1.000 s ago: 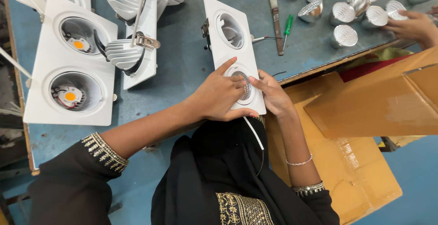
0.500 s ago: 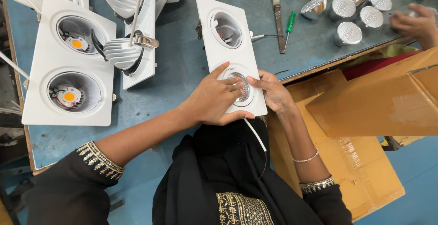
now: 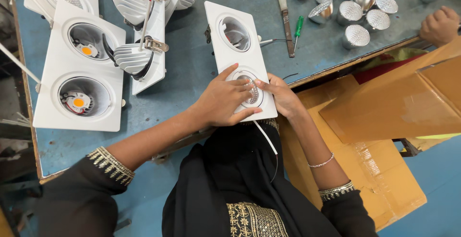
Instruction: The person assembles ceiling light fixtures by inserting light housing units and white decorative rings into white rectangular metal frames.
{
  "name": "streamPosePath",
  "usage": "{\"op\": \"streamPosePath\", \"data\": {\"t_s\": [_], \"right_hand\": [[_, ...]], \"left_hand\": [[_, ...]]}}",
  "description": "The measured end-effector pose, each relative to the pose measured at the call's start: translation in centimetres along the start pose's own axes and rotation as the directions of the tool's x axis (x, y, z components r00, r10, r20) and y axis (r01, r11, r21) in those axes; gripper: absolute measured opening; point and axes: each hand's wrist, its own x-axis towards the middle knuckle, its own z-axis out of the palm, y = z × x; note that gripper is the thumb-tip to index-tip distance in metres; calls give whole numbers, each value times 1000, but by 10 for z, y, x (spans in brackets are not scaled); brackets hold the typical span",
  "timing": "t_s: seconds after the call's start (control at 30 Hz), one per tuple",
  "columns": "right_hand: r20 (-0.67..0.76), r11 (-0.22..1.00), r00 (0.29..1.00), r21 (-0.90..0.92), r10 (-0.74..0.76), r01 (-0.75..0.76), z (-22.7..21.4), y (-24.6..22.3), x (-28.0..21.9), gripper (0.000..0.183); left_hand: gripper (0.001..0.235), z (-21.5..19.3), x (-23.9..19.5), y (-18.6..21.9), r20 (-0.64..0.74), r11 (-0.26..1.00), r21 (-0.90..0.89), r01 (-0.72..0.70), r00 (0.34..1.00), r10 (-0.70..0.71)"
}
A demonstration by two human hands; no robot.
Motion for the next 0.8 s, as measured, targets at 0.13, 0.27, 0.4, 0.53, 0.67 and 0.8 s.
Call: {"op": "streamPosePath", "data": {"t_s": [0.13,0.27,0.4,0.53,0.67,0.8], "right_hand": [[2,996,1000,89,-7,6,5,3,-1,39],[-40,986,999,168,9,-2,7,12,-5,39],[-101,979,995,203,-13,34,6,27,2,37],[-262,977,954,114,-144,178,13,51,12,31],[-425,949,848,-158,-315,274,44,81,35,42],[-402,647,699,-754,-592,114,65,79,40,59]], "left_hand": [[60,16,-20,-1,-422,938,-312,152,862,-280],[90,48,-29,-12,-214,476,-818,324,597,-773],[99,76,-38,-13,180,79,-938,337,670,-720],[98,75,-36,-17,180,69,-944,322,681,-710],[91,48,-28,-37,182,177,-844,506,581,-793],[103,22,-35,-58,258,206,-842,498,708,-657]]}}
